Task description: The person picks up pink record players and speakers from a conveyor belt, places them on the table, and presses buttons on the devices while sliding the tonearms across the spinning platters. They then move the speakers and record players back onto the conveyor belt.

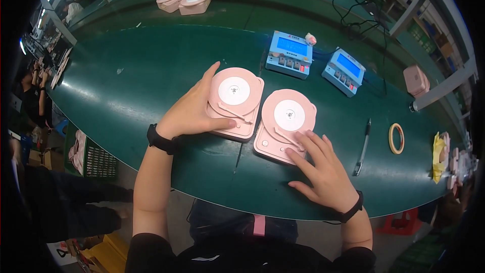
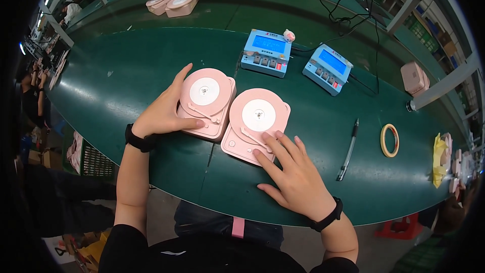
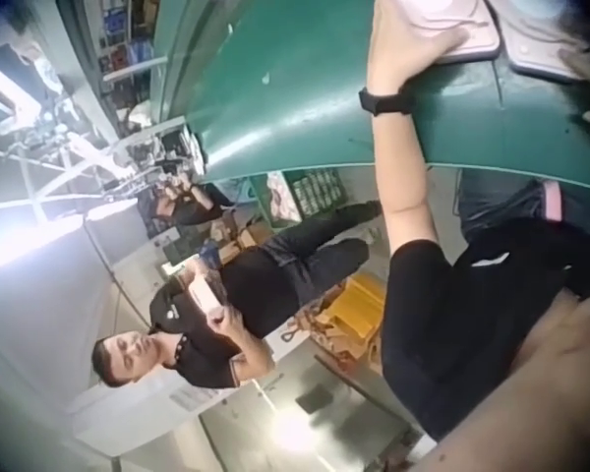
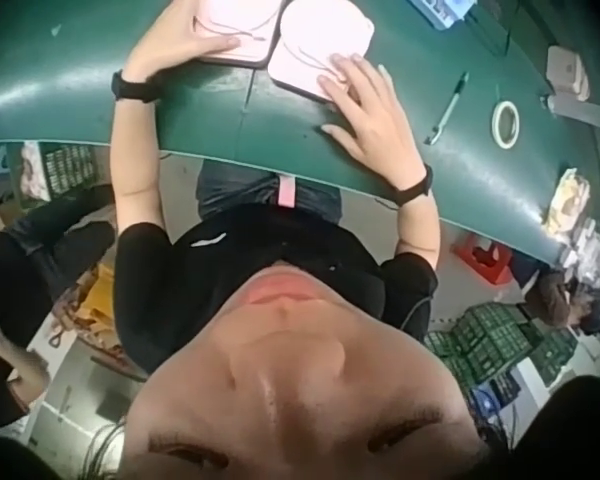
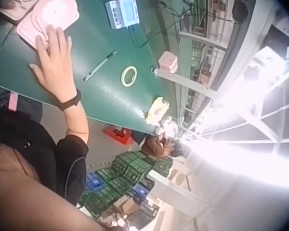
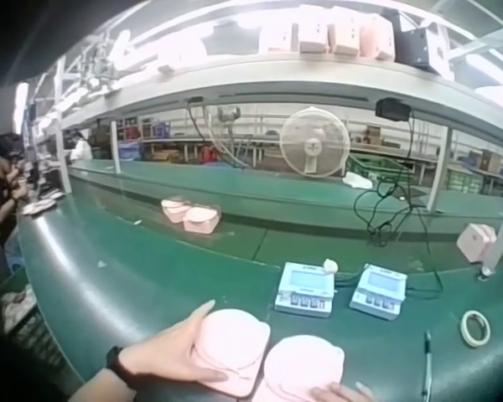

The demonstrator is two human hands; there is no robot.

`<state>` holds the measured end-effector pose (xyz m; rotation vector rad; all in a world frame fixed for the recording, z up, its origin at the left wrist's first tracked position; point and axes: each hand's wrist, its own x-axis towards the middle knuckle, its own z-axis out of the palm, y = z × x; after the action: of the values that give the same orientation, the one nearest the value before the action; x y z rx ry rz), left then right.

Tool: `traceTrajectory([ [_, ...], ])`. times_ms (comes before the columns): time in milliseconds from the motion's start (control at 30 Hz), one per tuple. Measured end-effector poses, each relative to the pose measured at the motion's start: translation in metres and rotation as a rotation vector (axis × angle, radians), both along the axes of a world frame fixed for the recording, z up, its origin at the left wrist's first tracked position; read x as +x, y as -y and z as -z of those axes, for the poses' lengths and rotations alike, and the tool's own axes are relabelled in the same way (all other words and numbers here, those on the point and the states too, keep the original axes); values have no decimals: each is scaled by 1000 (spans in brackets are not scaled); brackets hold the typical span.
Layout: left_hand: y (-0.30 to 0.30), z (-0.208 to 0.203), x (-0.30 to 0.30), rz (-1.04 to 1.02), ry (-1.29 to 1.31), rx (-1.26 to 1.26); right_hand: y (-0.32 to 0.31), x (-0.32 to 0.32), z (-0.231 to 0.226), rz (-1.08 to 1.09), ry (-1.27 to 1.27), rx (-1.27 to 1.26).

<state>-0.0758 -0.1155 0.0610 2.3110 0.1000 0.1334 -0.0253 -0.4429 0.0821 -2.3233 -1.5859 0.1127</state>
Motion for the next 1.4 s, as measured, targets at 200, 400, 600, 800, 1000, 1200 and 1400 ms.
traceTrajectory([
  [200,-1,2,0,18,-6,-25,-1,-1,0,16,-13,-2],
  [400,0,0,1,8,-12,-7,1,1,1,29,-9,-3],
  [600,2,-3,2,4,-28,-29,3,4,-2,48,14,31],
  [800,6,0,2,8,-1,36,24,19,-11,110,124,66],
  [1000,12,4,2,16,25,54,45,33,-14,195,197,104],
  [1200,46,4,9,15,52,160,73,53,-18,408,244,22],
  [1400,48,3,13,39,104,209,93,52,-22,668,333,45],
])
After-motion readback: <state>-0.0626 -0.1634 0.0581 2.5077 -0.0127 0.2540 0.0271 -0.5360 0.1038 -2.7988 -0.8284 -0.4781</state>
